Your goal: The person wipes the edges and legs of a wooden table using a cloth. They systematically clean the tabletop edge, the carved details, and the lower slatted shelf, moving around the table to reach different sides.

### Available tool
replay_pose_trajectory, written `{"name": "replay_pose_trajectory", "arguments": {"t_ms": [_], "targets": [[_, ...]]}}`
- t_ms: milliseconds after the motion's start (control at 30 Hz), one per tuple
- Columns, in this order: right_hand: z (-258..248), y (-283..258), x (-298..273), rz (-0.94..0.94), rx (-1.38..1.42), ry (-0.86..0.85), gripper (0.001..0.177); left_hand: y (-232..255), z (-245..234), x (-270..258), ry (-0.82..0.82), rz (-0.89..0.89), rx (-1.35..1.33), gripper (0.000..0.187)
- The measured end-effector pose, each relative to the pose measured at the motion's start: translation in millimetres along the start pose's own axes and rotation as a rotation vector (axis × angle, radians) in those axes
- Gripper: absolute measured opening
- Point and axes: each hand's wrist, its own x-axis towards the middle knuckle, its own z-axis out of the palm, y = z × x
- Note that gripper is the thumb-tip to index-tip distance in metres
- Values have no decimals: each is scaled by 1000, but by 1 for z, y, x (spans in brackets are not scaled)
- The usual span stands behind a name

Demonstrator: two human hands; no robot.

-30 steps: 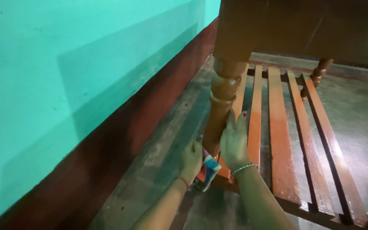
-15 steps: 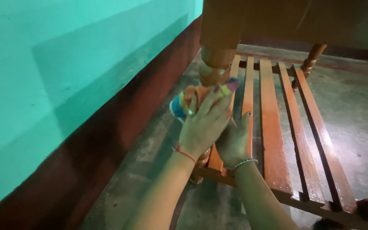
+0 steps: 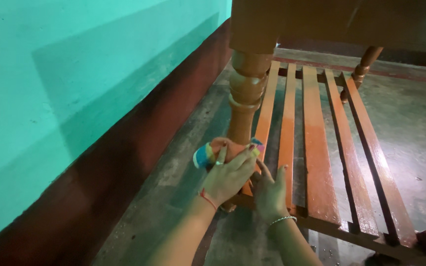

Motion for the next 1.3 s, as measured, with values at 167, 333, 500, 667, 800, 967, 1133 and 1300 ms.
{"name": "replay_pose_trajectory", "arguments": {"t_ms": [167, 333, 500, 667, 800, 967, 1133, 1300], "targets": [[-20, 30, 7, 17, -252, -28, 101, 4, 3, -27, -69, 57, -97, 56], [-25, 39, 5, 51, -266, -52, 98, 0, -16, -67, -194, 118, -358, 55], [-23, 37, 1, 15, -382, -80, 99, 17, -29, -73, 313, -644, -804, 70], [-18, 47, 0, 3, -352, -71, 96, 43, -19, -26, 295, -929, -959, 96], [-17, 53, -1, 38, -333, -61, 94, 51, -4, -9, 181, -1145, -1194, 87], [-22, 53, 3, 31, -341, -110, 99, 14, 21, -20, 44, -1021, -1401, 72], [-26, 58, 12, 21, -365, -127, 106, -45, 36, -12, -432, -795, -1865, 56], [-27, 55, 11, 35, -367, -136, 108, -52, 45, -9, -568, -719, -2042, 48]]}}
